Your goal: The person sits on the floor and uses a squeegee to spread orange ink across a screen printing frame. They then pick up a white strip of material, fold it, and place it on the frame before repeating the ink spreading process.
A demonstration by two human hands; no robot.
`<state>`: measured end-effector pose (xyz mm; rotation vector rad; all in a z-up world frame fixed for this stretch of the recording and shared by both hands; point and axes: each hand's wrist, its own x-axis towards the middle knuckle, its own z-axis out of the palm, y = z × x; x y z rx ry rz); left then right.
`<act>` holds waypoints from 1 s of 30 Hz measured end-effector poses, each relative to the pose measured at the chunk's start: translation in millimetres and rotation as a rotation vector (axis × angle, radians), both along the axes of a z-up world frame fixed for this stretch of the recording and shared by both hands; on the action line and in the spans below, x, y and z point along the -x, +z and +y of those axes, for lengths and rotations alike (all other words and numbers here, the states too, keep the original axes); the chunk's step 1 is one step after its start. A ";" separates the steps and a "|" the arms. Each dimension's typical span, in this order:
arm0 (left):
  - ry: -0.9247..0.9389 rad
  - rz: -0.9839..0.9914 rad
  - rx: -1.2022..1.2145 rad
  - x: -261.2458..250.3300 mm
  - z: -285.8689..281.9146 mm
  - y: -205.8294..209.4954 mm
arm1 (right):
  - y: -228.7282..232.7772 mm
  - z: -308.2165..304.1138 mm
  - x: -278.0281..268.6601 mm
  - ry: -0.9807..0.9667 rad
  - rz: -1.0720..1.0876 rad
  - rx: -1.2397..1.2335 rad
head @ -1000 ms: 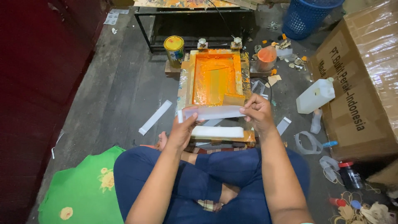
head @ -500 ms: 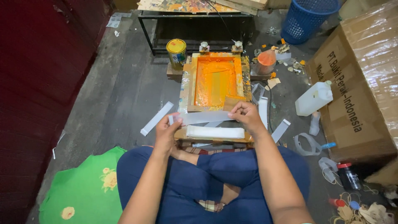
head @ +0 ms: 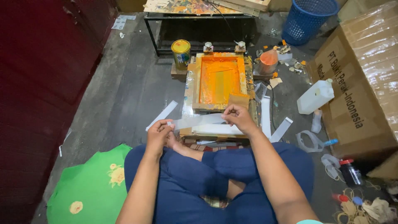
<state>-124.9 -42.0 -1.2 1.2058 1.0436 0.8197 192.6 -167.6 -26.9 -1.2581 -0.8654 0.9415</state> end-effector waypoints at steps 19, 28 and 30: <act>0.009 0.463 -0.252 44.5 118.5 -85.3 | -2.9 94.9 65.2 -0.032 -0.327 0.061; 0.074 0.906 -0.145 59.1 169.9 -142.5 | 12.8 178.2 108.5 -0.020 -0.712 0.216; 0.007 1.040 -0.084 53.1 167.6 -143.6 | 1.0 198.2 110.1 0.028 -0.772 0.189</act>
